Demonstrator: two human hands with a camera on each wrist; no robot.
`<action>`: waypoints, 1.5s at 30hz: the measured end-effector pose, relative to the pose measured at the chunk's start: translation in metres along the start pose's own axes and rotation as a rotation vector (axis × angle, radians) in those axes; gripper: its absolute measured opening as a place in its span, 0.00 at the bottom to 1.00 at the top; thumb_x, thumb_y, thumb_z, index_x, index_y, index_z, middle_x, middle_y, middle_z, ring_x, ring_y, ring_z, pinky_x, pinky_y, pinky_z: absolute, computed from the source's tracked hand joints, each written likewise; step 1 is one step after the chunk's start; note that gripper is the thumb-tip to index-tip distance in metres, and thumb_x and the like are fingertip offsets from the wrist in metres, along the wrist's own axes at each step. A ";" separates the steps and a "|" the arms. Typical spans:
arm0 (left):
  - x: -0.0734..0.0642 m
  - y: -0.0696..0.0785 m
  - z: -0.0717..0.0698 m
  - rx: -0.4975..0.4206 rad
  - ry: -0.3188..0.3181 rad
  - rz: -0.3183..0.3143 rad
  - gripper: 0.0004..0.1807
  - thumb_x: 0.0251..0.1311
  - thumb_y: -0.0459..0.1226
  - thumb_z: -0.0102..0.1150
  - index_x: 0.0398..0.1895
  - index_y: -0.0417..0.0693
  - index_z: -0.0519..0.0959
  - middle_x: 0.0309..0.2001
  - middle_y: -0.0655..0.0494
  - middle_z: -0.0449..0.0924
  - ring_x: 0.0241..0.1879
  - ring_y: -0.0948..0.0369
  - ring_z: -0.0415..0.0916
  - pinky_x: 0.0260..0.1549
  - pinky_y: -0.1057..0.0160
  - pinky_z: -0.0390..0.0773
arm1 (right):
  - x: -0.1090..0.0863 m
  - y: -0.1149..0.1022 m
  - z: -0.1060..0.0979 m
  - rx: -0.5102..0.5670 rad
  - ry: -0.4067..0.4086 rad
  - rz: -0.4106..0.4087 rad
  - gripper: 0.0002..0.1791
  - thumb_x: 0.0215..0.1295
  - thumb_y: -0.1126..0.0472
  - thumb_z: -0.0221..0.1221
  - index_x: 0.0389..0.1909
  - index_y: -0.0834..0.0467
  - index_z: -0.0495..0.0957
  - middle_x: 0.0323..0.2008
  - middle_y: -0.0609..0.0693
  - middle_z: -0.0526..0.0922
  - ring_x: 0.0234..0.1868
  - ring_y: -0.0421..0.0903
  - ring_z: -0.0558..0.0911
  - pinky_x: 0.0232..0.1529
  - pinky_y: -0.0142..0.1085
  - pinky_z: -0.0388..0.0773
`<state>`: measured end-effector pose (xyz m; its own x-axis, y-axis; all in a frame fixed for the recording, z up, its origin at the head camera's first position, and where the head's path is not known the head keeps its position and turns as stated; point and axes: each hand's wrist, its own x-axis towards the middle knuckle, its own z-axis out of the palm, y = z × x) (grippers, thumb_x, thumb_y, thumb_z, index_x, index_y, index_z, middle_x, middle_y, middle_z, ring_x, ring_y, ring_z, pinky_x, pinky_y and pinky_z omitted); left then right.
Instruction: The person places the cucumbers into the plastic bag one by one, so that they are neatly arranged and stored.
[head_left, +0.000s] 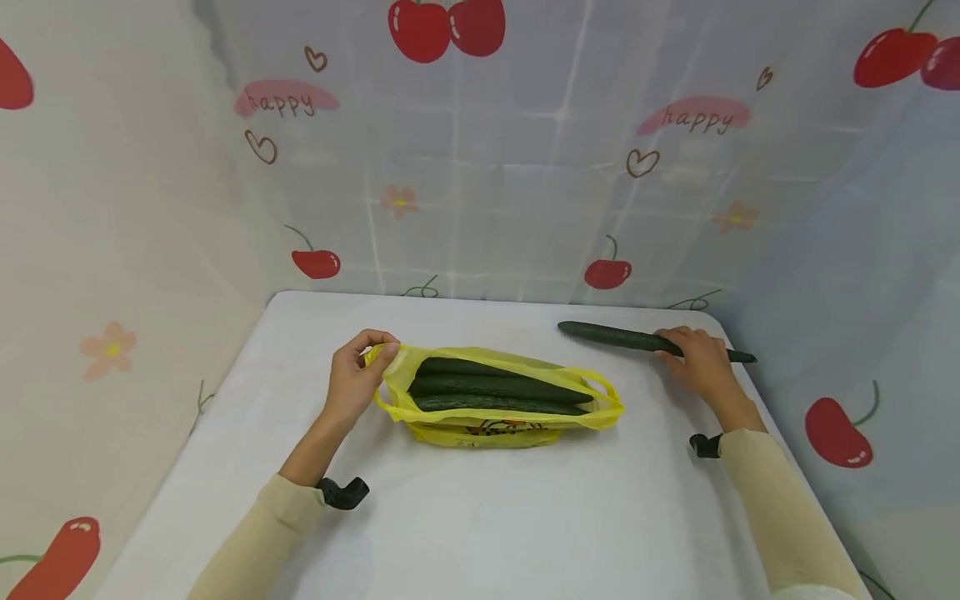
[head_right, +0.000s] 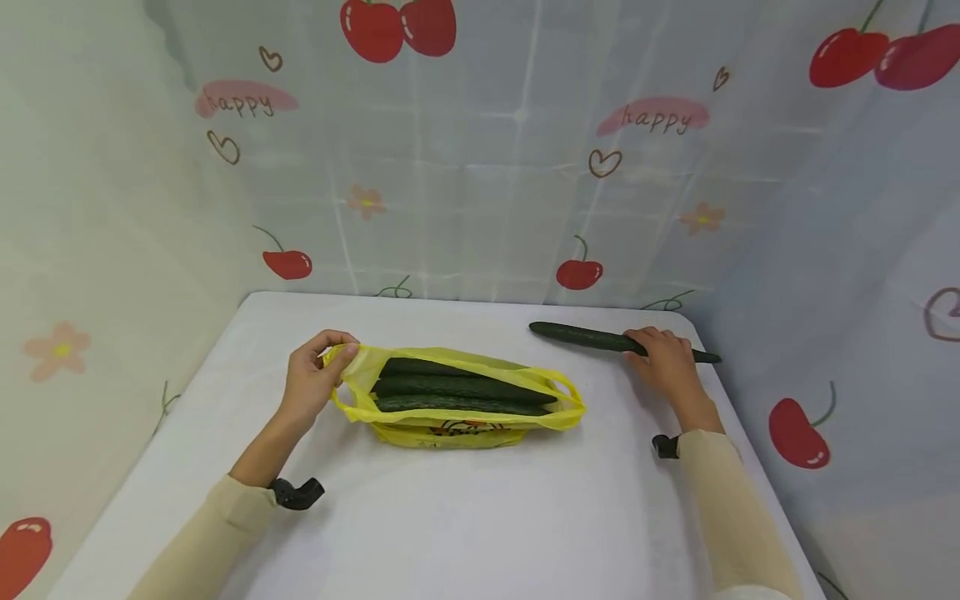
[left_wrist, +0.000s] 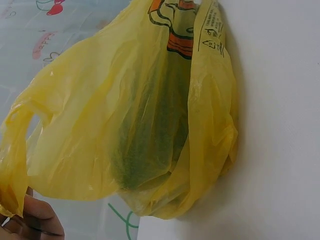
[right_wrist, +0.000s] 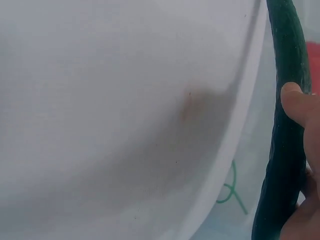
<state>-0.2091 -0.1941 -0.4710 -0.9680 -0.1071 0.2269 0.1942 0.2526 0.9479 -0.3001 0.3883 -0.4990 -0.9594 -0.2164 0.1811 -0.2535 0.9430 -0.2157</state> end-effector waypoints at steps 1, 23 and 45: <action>0.000 0.000 0.000 0.000 0.002 0.002 0.12 0.75 0.47 0.66 0.49 0.48 0.85 0.44 0.64 0.82 0.22 0.67 0.63 0.23 0.71 0.69 | -0.004 -0.003 -0.001 0.001 0.007 -0.009 0.26 0.75 0.56 0.67 0.69 0.59 0.78 0.64 0.65 0.82 0.62 0.69 0.78 0.62 0.72 0.69; 0.010 -0.001 0.007 -0.026 0.050 0.029 0.13 0.75 0.46 0.66 0.49 0.46 0.85 0.45 0.64 0.81 0.24 0.66 0.65 0.23 0.72 0.69 | -0.057 -0.122 -0.027 0.171 0.241 -0.407 0.27 0.60 0.61 0.78 0.61 0.53 0.84 0.52 0.50 0.86 0.49 0.47 0.86 0.45 0.49 0.90; 0.009 -0.001 0.004 0.004 0.026 0.019 0.13 0.76 0.46 0.65 0.49 0.46 0.85 0.45 0.65 0.83 0.25 0.66 0.65 0.24 0.71 0.69 | -0.061 -0.232 -0.007 0.175 -0.010 -0.372 0.23 0.74 0.46 0.68 0.63 0.52 0.84 0.51 0.46 0.87 0.44 0.44 0.85 0.43 0.41 0.84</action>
<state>-0.2187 -0.1914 -0.4705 -0.9597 -0.1272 0.2507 0.2118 0.2589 0.9424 -0.1822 0.1845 -0.4537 -0.7991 -0.5381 0.2681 -0.5999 0.7427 -0.2977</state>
